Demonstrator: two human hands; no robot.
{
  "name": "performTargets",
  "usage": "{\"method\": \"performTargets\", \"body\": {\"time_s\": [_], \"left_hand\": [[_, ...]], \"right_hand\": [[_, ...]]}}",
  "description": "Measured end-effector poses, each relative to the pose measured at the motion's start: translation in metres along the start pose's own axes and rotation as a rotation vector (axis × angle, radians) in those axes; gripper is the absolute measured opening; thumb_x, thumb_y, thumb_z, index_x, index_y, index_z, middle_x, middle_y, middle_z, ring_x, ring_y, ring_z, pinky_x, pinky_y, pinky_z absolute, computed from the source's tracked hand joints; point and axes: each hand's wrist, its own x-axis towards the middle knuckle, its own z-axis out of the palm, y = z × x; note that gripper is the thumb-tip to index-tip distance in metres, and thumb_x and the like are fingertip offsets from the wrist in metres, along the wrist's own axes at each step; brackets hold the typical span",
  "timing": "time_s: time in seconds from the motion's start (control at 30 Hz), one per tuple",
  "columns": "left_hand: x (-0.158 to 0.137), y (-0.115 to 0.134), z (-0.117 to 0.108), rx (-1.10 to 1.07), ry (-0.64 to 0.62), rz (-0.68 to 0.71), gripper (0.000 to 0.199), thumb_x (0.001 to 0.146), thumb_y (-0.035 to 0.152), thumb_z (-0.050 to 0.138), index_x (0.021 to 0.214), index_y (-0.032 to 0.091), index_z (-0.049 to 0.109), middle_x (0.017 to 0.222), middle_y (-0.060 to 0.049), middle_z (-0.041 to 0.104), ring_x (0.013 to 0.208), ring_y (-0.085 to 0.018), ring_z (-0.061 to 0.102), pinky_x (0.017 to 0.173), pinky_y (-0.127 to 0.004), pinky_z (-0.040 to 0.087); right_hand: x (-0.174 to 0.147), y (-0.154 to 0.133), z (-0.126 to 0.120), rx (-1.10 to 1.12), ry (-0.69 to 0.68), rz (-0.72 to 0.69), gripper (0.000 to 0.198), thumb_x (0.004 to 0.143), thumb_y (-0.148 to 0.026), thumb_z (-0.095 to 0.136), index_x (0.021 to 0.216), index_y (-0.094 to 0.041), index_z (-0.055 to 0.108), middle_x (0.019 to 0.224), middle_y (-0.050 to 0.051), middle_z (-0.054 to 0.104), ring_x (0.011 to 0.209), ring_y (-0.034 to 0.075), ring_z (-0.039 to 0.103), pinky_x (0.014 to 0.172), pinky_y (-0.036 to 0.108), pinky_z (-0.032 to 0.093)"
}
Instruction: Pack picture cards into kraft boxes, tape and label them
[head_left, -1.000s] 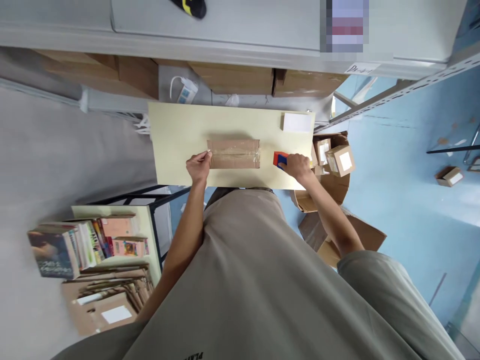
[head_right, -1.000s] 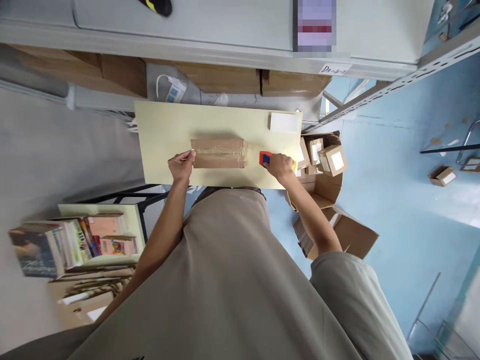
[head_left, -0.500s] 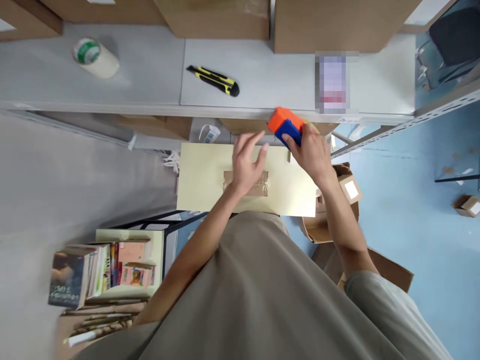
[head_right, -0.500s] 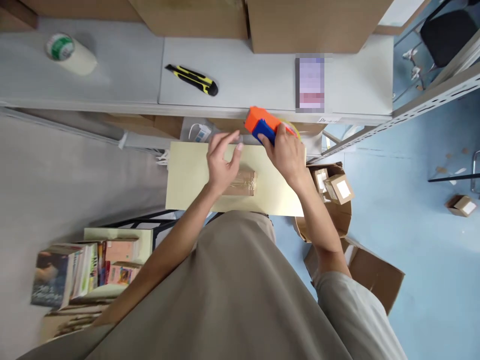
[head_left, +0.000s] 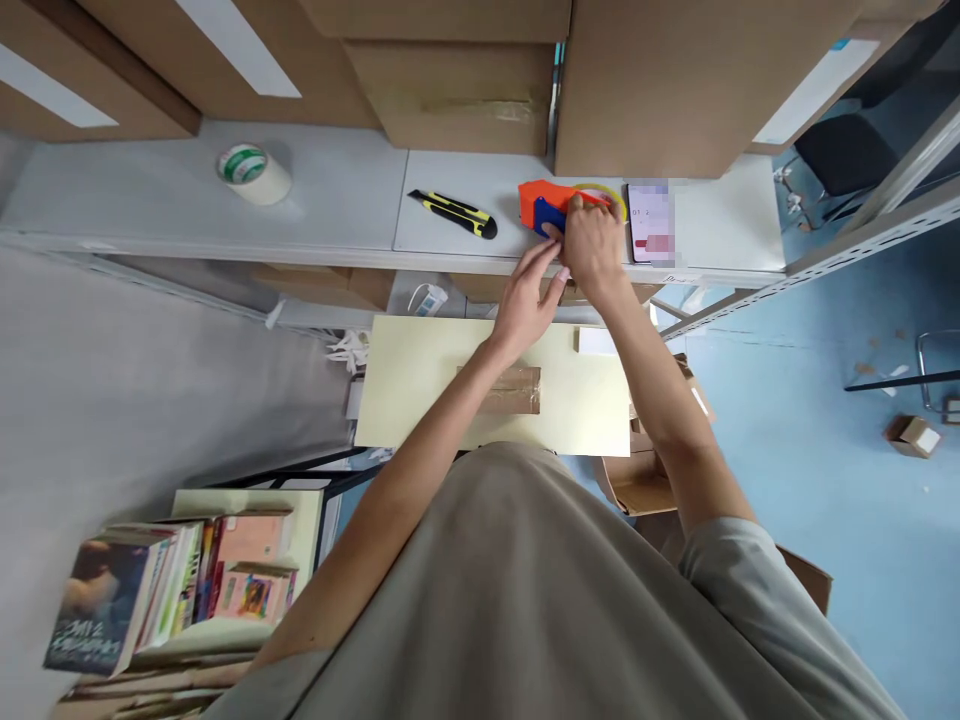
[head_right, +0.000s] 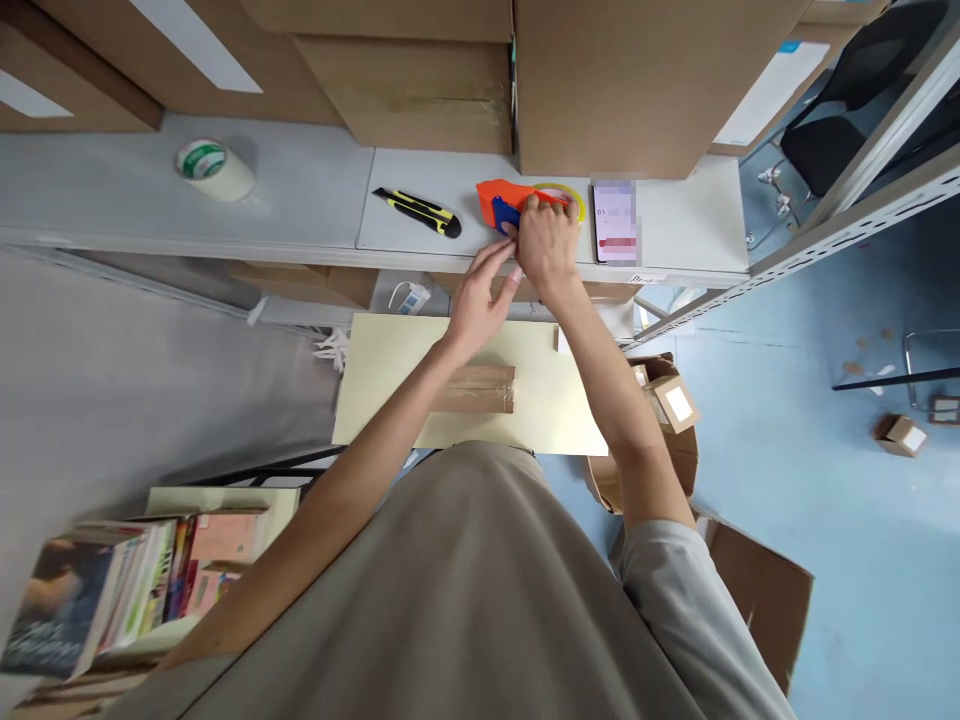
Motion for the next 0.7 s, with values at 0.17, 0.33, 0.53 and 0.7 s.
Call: {"method": "performTargets", "body": {"time_s": [0.17, 0.33, 0.53, 0.7], "left_hand": [[-0.058, -0.026, -0.012, -0.005, -0.024, -0.165, 0.054, 0.121, 0.067, 0.063, 0.16, 0.031, 0.074, 0.165, -0.014, 0.075, 0.161, -0.033, 0.069, 0.139, -0.051, 0.055], [-0.18, -0.095, -0.051, 0.097, 0.132, -0.632, 0.053, 0.114, 0.064, 0.076, 0.15, 0.025, 0.076, 0.154, -0.018, 0.08, 0.146, -0.033, 0.078, 0.128, -0.048, 0.062], [-0.272, -0.1, -0.056, 0.208, -0.024, -1.006, 0.043, 0.112, 0.057, 0.073, 0.137, 0.022, 0.08, 0.128, -0.018, 0.089, 0.132, -0.036, 0.084, 0.121, -0.048, 0.065], [-0.257, -0.08, -0.036, 0.403, -0.134, -1.05, 0.071, 0.105, 0.062, 0.083, 0.157, 0.016, 0.073, 0.151, -0.026, 0.082, 0.144, -0.044, 0.078, 0.121, -0.049, 0.063]], "right_hand": [[-0.027, -0.015, 0.001, 0.0, 0.122, 0.133, 0.081, 0.126, -0.059, 0.021, 0.184, -0.009, 0.048, 0.185, 0.026, 0.054, 0.169, 0.047, 0.044, 0.145, 0.063, 0.029], [-0.126, -0.039, 0.061, 0.009, -0.022, 0.18, 0.087, 0.125, -0.062, 0.01, 0.196, -0.014, 0.022, 0.195, 0.025, 0.04, 0.179, 0.05, 0.037, 0.138, 0.066, 0.042], [-0.22, -0.09, 0.204, 0.415, -0.412, 0.32, 0.082, 0.125, -0.053, 0.03, 0.187, 0.0, 0.033, 0.181, 0.037, 0.057, 0.149, 0.044, 0.075, 0.121, 0.054, 0.063], [-0.222, -0.101, 0.267, 0.556, -0.168, 0.554, 0.103, 0.117, -0.081, 0.048, 0.185, -0.004, 0.043, 0.17, 0.037, 0.068, 0.14, 0.049, 0.081, 0.115, 0.063, 0.065]]}}
